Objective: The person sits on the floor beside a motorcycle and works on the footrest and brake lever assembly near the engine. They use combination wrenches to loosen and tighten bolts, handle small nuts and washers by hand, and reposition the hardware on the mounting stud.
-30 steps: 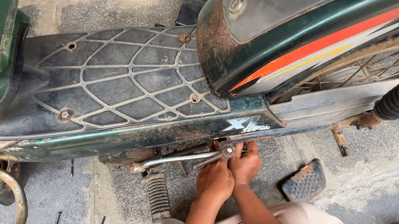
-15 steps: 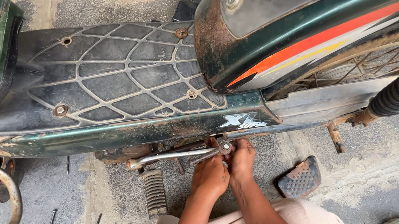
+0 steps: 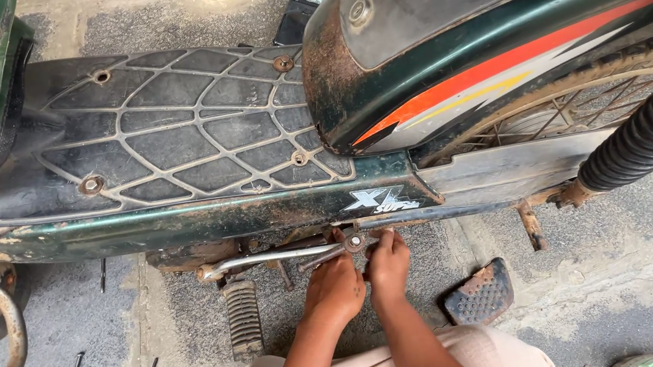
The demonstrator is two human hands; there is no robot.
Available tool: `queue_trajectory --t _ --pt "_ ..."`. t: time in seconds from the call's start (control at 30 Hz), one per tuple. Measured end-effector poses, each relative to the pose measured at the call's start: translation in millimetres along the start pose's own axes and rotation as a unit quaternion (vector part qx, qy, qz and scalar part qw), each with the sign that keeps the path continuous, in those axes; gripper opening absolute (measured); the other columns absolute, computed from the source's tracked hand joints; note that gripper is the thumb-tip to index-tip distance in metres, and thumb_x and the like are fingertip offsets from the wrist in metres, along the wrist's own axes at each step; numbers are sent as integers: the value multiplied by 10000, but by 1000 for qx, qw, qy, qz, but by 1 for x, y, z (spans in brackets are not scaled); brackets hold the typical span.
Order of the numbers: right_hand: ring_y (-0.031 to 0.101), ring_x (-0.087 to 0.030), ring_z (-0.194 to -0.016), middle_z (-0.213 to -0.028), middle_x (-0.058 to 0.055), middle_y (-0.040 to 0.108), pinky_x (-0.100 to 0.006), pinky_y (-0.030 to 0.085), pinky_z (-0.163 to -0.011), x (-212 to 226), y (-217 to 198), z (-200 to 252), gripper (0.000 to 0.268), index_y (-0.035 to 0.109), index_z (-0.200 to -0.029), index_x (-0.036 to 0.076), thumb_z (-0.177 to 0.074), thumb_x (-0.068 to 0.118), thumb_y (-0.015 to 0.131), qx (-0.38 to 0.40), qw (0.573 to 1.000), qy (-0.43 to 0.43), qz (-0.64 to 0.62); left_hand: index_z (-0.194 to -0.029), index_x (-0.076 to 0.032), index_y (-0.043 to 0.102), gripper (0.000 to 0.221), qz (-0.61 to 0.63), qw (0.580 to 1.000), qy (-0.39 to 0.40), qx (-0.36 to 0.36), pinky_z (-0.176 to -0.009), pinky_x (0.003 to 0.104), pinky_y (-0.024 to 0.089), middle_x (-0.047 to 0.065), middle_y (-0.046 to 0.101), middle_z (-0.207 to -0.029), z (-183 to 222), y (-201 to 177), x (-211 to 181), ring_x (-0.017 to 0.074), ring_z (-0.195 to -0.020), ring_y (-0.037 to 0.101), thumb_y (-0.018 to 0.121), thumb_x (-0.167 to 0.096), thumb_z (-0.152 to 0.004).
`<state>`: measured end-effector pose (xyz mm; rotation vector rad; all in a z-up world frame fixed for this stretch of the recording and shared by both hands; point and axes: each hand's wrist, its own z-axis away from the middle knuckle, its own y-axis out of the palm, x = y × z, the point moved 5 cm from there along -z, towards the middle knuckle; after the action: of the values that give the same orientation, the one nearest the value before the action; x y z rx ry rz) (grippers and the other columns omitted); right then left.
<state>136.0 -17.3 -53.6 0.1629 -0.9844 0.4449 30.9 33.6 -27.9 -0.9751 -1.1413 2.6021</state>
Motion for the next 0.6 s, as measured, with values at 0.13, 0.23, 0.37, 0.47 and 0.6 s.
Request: queue_trajectory --t 0.13,0.23,0.37,0.47,0.6 --pt "664 -335 -667 -759 -174 709 -468 504 -639 5 -10 -4 317 633 -974 54 -1009 341 503 -114 954 -162 225 -1573 62 183 695 3 1000 9 -20 -1052 434 502 230 673 -1235 16 -21 -15 341 -1144 677 500 -176 -1002" --pt "699 -418 -742 -795 -218 735 -526 522 -708 11 -7 -1 303 625 -941 4 -958 305 605 -146 910 -240 306 -1596 55 75 806 11 998 18 -52 -1023 439 509 255 621 -1282 16 -24 -15 377 -1160 645 526 -157 -963" --pt "718 -413 -715 -744 -196 732 -514 544 -706 9 -4 -2 315 627 -876 3 -925 312 658 -148 898 -269 314 -1510 52 251 642 15 998 14 -56 -1031 460 496 253 638 -1263 9 -20 -9 389 -1165 640 519 -168 -969" --pt "714 -408 -687 -718 -198 721 -513 544 -684 5 -3 -6 325 628 -845 2 -935 312 668 -151 893 -282 317 -1339 37 511 421 15 998 10 -54 -1055 473 484 242 669 -1236 4 -15 -3 390 -1171 643 517 -182 -980" --pt "693 -428 -663 -717 -218 703 -529 531 -642 -4 0 -17 309 639 -825 10 -959 288 647 -168 877 -330 307 -1302 18 595 388 28 996 15 -88 -1049 484 484 246 675 -1225 4 -18 -3 410 -1154 643 508 -166 -972"
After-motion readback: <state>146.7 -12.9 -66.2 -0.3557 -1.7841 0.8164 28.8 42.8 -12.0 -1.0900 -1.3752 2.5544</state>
